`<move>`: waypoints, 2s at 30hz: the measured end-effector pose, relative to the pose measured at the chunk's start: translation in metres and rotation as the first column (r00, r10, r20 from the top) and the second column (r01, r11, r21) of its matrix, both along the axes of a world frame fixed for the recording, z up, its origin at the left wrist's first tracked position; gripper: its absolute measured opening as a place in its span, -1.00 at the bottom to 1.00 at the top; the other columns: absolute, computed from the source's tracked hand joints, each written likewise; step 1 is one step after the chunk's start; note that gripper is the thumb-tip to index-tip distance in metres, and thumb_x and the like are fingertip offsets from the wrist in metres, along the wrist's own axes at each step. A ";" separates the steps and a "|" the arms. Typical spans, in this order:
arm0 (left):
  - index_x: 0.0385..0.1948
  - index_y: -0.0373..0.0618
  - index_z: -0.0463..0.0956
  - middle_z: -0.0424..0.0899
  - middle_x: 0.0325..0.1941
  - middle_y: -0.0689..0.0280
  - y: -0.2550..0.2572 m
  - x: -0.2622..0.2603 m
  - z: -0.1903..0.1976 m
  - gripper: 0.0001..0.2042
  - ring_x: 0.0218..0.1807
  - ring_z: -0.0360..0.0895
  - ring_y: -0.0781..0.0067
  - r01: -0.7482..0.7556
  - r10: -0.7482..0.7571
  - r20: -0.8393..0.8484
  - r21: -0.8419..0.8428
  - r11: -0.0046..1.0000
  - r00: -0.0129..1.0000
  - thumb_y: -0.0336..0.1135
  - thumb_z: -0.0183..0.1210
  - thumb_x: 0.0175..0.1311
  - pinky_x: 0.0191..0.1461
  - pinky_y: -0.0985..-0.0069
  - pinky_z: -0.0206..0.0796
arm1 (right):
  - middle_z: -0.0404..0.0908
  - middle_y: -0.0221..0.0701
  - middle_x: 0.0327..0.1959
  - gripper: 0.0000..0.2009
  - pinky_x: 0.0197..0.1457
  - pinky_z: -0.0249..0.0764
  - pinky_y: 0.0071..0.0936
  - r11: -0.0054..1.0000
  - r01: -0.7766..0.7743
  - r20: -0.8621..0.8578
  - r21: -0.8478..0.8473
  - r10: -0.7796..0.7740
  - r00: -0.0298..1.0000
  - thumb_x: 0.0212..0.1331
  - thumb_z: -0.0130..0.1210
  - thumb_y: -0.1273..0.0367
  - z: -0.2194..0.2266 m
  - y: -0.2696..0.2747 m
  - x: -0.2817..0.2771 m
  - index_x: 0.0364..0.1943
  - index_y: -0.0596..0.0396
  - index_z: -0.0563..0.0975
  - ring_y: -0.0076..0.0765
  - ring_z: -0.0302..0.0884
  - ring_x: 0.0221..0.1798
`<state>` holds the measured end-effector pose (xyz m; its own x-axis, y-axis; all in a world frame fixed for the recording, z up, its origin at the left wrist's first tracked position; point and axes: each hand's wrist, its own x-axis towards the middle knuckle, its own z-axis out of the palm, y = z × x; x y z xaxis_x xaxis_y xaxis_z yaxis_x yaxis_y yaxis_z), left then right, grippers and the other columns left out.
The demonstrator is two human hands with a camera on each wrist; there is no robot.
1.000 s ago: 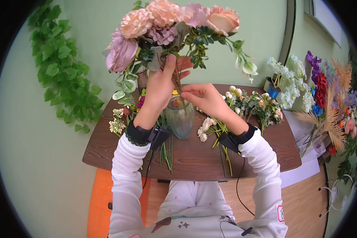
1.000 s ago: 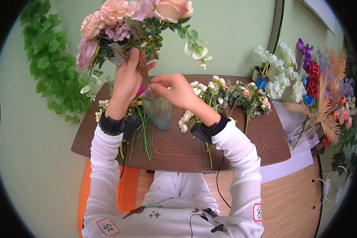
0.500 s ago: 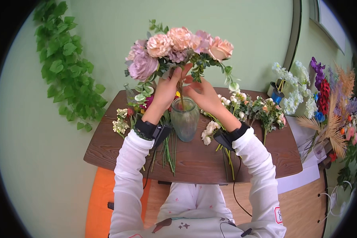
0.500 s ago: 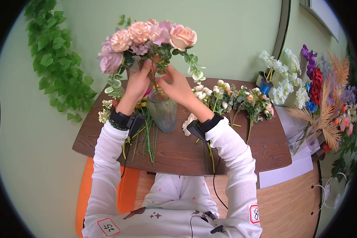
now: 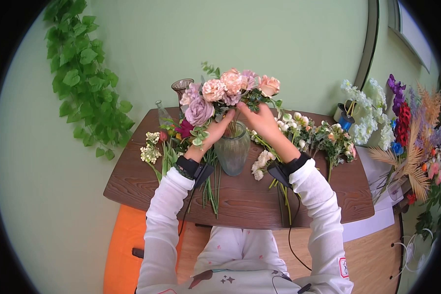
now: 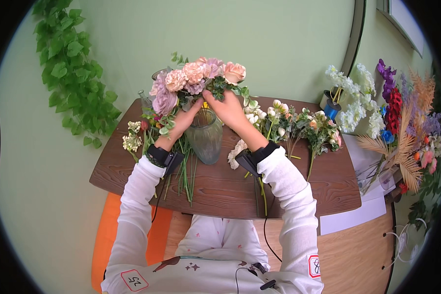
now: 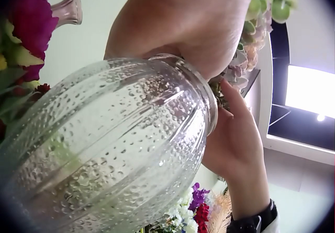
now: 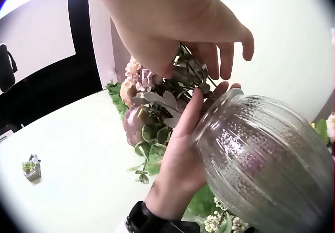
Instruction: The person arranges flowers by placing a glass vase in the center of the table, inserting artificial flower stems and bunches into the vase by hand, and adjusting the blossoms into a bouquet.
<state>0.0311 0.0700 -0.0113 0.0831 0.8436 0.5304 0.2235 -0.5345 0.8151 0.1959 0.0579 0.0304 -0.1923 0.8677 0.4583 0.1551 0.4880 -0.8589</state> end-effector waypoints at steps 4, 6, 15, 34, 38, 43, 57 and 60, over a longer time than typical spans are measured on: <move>0.02 -0.23 0.36 0.47 0.02 0.31 -0.014 0.004 0.004 -0.61 0.03 0.40 0.51 0.152 -0.136 0.182 -0.078 0.985 0.974 -0.22 0.11 0.21 0.13 0.54 0.21 | 0.60 -0.28 -0.28 -0.62 -0.14 0.39 -0.43 0.999 -0.003 0.051 0.042 0.001 0.999 0.09 0.10 0.16 -0.013 0.006 0.001 -0.17 0.21 0.48 -0.39 0.50 -0.24; 0.04 -0.23 0.35 0.46 0.03 0.30 -0.006 -0.003 -0.002 -0.59 0.04 0.39 0.50 0.190 -0.166 0.180 -0.129 0.973 0.970 -0.25 0.13 0.19 0.14 0.54 0.21 | 0.60 -0.29 -0.29 -0.63 -0.13 0.39 -0.44 0.999 -0.003 0.037 0.039 0.002 0.999 0.09 0.10 0.16 -0.017 0.005 0.000 -0.19 0.22 0.49 -0.40 0.50 -0.24; 0.07 -0.22 0.32 0.42 0.08 0.27 -0.021 -0.011 -0.003 -0.52 0.11 0.33 0.47 0.286 -0.236 0.193 -0.299 0.910 0.953 -0.23 0.20 0.13 0.19 0.47 0.17 | 0.58 -0.28 -0.25 -0.65 -0.09 0.38 -0.45 1.000 -0.021 0.018 0.018 0.021 1.000 0.06 0.12 0.25 -0.034 0.008 0.002 -0.15 0.23 0.47 -0.39 0.50 -0.20; 0.16 -0.27 0.10 0.27 0.13 0.16 -0.024 -0.019 0.002 -0.05 0.18 0.20 0.26 0.028 -0.073 -0.503 -0.097 0.995 0.861 0.18 0.33 -0.22 0.26 0.42 0.03 | 0.60 -0.22 -0.28 -0.71 -0.07 0.37 -0.42 0.996 0.021 0.068 -0.087 -0.015 0.998 0.06 0.12 0.31 -0.040 -0.007 0.002 -0.22 0.27 0.50 -0.35 0.51 -0.20; -0.28 -0.23 0.39 0.43 -0.32 0.32 -0.030 -0.014 -0.008 -0.49 -0.24 0.33 0.42 0.044 0.064 -0.410 0.248 0.968 0.910 0.09 0.22 0.00 -0.08 0.48 0.23 | 0.60 -0.22 -0.27 -0.72 -0.07 0.36 -0.43 1.000 0.014 0.018 -0.019 -0.014 1.000 0.06 0.12 0.31 -0.043 -0.007 0.005 -0.22 0.26 0.51 -0.35 0.51 -0.20; -0.35 -0.20 0.38 0.41 -0.35 0.35 -0.027 -0.007 -0.011 -0.53 -0.24 0.31 0.45 0.187 -0.159 -0.420 0.027 0.982 0.894 0.06 0.24 -0.01 -0.10 0.48 0.22 | 0.55 -0.45 -0.47 -0.74 -0.40 0.31 -0.58 0.994 0.081 -0.004 -0.071 -0.082 0.997 0.05 0.12 0.28 -0.045 -0.014 0.013 -0.25 0.17 0.52 -0.57 0.38 -0.46; -0.21 -0.10 0.46 0.51 -0.25 0.39 0.041 -0.011 -0.093 -0.70 -0.19 0.38 0.54 0.329 -0.310 -0.323 0.004 0.944 0.894 -0.16 0.23 0.10 -0.06 0.55 0.25 | 0.59 -0.33 -0.30 -0.74 -0.12 0.36 -0.51 0.990 0.081 -0.079 -0.114 -0.090 0.993 0.05 0.10 0.33 -0.050 -0.024 0.039 -0.25 0.25 0.50 -0.48 0.47 -0.25; -0.19 -0.11 0.47 0.52 -0.24 0.38 0.021 -0.005 -0.072 -0.69 -0.19 0.39 0.51 0.276 -0.299 -0.280 -0.119 0.954 0.912 -0.14 0.20 0.12 -0.07 0.54 0.26 | 0.59 -0.33 -0.31 -0.74 -0.12 0.36 -0.51 0.991 0.093 -0.059 -0.092 -0.099 0.993 0.04 0.11 0.32 -0.045 -0.030 0.040 -0.26 0.25 0.51 -0.47 0.47 -0.25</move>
